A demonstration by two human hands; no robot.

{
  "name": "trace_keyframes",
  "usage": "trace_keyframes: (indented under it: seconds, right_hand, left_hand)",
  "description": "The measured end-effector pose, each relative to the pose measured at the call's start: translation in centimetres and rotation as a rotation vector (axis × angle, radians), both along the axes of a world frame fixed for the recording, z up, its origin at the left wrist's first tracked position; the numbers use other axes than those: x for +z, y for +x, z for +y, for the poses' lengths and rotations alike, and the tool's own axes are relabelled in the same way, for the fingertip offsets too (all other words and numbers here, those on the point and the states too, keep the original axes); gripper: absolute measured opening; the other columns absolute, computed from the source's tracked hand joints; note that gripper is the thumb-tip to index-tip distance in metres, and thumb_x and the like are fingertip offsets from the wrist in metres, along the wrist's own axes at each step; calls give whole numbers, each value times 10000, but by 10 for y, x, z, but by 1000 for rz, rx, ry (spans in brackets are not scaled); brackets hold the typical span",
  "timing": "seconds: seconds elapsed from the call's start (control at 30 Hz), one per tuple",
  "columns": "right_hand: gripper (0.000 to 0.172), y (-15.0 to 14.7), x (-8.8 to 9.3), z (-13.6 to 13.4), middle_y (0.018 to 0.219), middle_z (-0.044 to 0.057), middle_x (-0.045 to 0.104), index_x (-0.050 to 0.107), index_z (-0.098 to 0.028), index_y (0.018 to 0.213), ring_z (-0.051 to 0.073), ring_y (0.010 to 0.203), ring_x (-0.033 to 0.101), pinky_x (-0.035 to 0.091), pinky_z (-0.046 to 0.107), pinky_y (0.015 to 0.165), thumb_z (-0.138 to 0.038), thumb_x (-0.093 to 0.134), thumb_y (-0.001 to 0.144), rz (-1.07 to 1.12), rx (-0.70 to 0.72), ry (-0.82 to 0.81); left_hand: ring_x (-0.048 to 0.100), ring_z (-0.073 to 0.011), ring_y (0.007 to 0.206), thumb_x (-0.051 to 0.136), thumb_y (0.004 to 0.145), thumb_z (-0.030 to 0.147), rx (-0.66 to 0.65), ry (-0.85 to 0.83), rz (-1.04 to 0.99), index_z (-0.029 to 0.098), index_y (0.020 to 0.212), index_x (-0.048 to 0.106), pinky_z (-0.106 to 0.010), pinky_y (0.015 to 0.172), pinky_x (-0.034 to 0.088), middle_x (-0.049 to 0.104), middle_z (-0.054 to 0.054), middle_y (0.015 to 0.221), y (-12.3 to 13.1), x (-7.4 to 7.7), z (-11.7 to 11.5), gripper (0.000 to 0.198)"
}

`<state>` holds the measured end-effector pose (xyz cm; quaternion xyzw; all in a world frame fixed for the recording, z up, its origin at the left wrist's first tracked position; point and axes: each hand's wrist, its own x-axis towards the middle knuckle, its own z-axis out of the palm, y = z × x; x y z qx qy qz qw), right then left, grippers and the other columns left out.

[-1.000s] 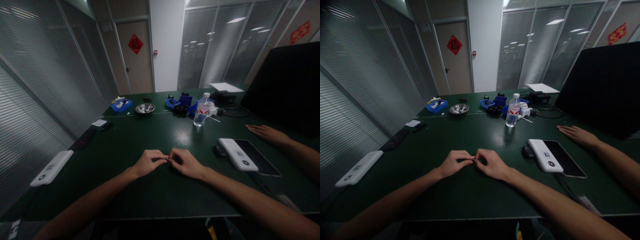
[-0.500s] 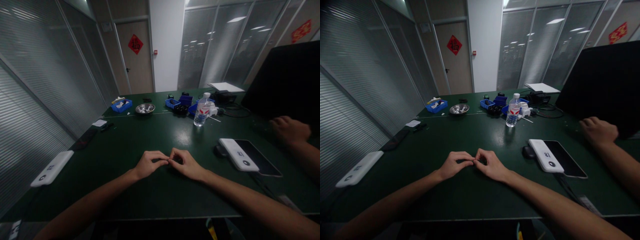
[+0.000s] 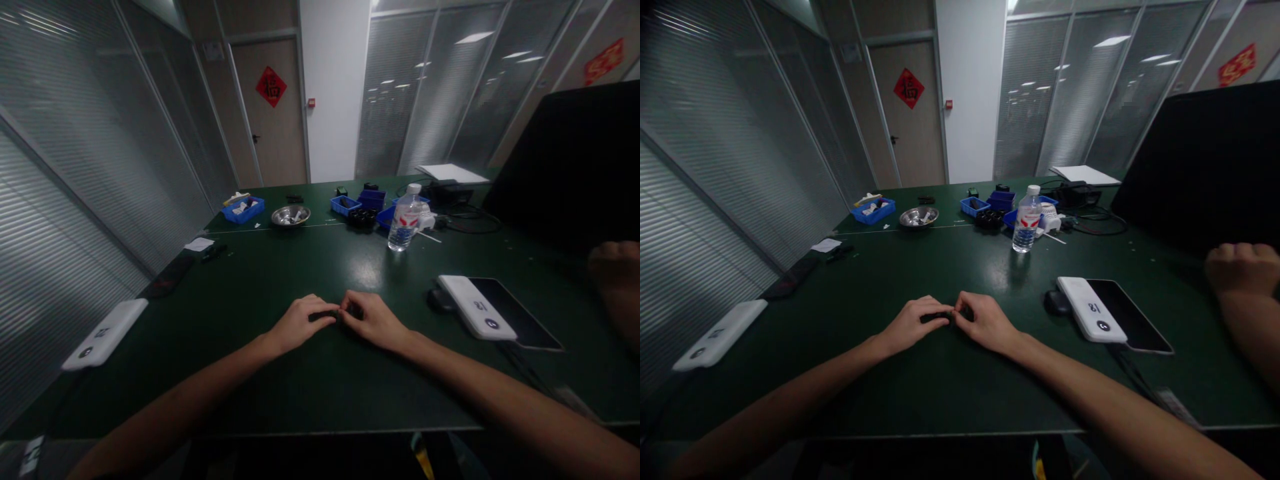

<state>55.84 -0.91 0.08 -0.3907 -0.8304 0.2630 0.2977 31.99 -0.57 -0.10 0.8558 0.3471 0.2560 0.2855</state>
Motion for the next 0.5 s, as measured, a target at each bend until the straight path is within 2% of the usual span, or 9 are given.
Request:
trace_keyframes:
  seconds: [0.17, 0.33, 0.5]
  right_hand:
    - [68, 4, 1, 3, 827, 1, 643, 637, -188, 941, 135, 696, 568, 380, 248, 627, -253, 617, 943, -97, -23, 72]
    - [61, 6, 0, 5, 875, 8, 651, 630, -194, 976, 141, 729, 582, 381, 249, 648, -249, 616, 953, -191, -33, 87]
    - [66, 6, 1, 4, 950, 20, 645, 631, -205, 1007, 144, 755, 585, 365, 247, 652, -251, 602, 970, -318, -45, 150]
  left_hand:
    - [595, -198, 1092, 600, 992, 297, -13, 11, 57, 300, 1333, 655, -361, 964, 490, 681, -38, 1182, 0, 2, 0, 346]
    - [550, -220, 1135, 558, 1010, 341, 11, 99, 149, 302, 1369, 627, -388, 976, 483, 625, -64, 1217, 3, 2, -3, 368]
    - [494, -255, 1257, 528, 1014, 417, 18, 182, 245, 302, 1384, 605, -442, 1044, 445, 568, -75, 1355, 6, 2, -5, 395]
